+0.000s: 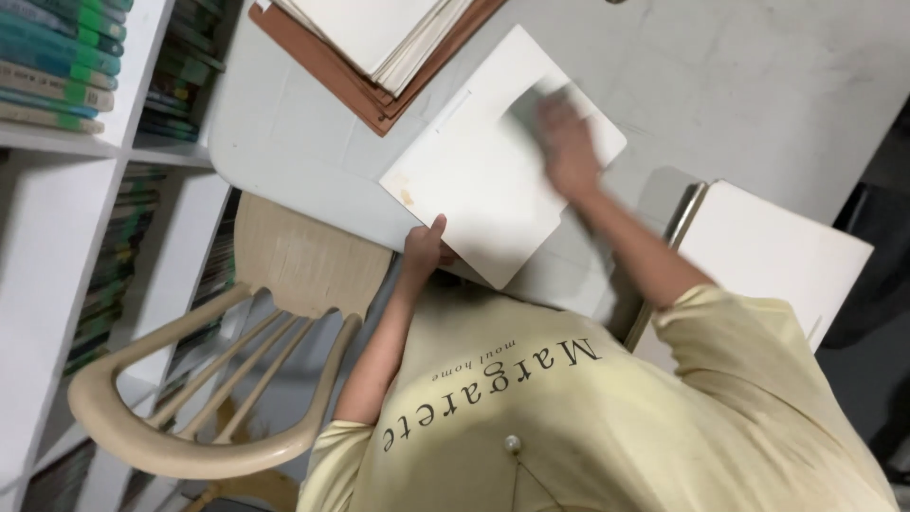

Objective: Cleaning and wiping down various manila and plastic file folders with a cloth in a library setting.

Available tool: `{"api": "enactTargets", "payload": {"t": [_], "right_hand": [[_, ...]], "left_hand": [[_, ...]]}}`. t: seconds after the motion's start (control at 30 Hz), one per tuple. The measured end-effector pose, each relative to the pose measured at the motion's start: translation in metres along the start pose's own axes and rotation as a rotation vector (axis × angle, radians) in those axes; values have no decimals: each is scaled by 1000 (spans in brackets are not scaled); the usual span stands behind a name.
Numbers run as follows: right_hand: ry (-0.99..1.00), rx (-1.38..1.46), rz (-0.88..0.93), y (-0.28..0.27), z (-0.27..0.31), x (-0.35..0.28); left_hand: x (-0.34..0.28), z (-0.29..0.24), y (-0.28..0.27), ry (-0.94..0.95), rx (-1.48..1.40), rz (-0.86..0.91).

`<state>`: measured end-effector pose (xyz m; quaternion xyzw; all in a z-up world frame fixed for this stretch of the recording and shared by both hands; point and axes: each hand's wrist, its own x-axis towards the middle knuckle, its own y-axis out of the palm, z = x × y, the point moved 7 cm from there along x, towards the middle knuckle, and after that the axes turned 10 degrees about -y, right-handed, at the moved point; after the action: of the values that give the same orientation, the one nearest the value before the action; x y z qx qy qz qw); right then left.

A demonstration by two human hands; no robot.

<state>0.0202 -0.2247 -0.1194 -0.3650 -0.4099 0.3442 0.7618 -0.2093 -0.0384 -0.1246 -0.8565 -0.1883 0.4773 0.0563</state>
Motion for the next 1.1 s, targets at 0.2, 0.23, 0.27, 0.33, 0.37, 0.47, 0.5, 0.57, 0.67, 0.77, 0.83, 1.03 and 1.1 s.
{"api": "enactTargets", "payload": {"t": [0.2, 0.23, 0.27, 0.33, 0.37, 0.47, 0.5, 0.57, 0.67, 0.77, 0.83, 1.03, 1.1], "right_hand": [[738, -146, -102, -32, -137, -44], [477, -48, -2, 6, -75, -28], [214, 48, 94, 40, -2, -25], [257, -30, 205, -3, 57, 10], [302, -101, 319, -21, 88, 23], [753, -96, 109, -60, -50, -16], [763, -85, 102, -71, -104, -48], [876, 38, -238, -99, -203, -113], [704, 352, -782, -210, -189, -134], [243, 465, -907, -296, -112, -132], [255, 341, -954, -330, -59, -126], [398, 132, -715, -245, 4, -80], [284, 179, -486, -158, 83, -25]], "left_hand": [[23, 4, 3, -23, -274, 199], [20, 4, 4, -33, -283, 215], [18, 5, 5, -44, -291, 232], [19, 6, 5, -4, -293, 245], [18, 8, 6, 27, -296, 254], [-7, -27, -4, 307, -26, 59], [-31, -51, -8, 305, -10, 59], [-94, -123, -24, 692, 83, -211], [-150, -159, -19, 1248, 204, -365], [-173, -163, -7, 1374, 473, -414], [-124, -141, 8, 1332, 622, -459], [-37, -60, 28, 1128, 1002, -455], [-19, -34, 25, 1049, 1014, -379]]}}
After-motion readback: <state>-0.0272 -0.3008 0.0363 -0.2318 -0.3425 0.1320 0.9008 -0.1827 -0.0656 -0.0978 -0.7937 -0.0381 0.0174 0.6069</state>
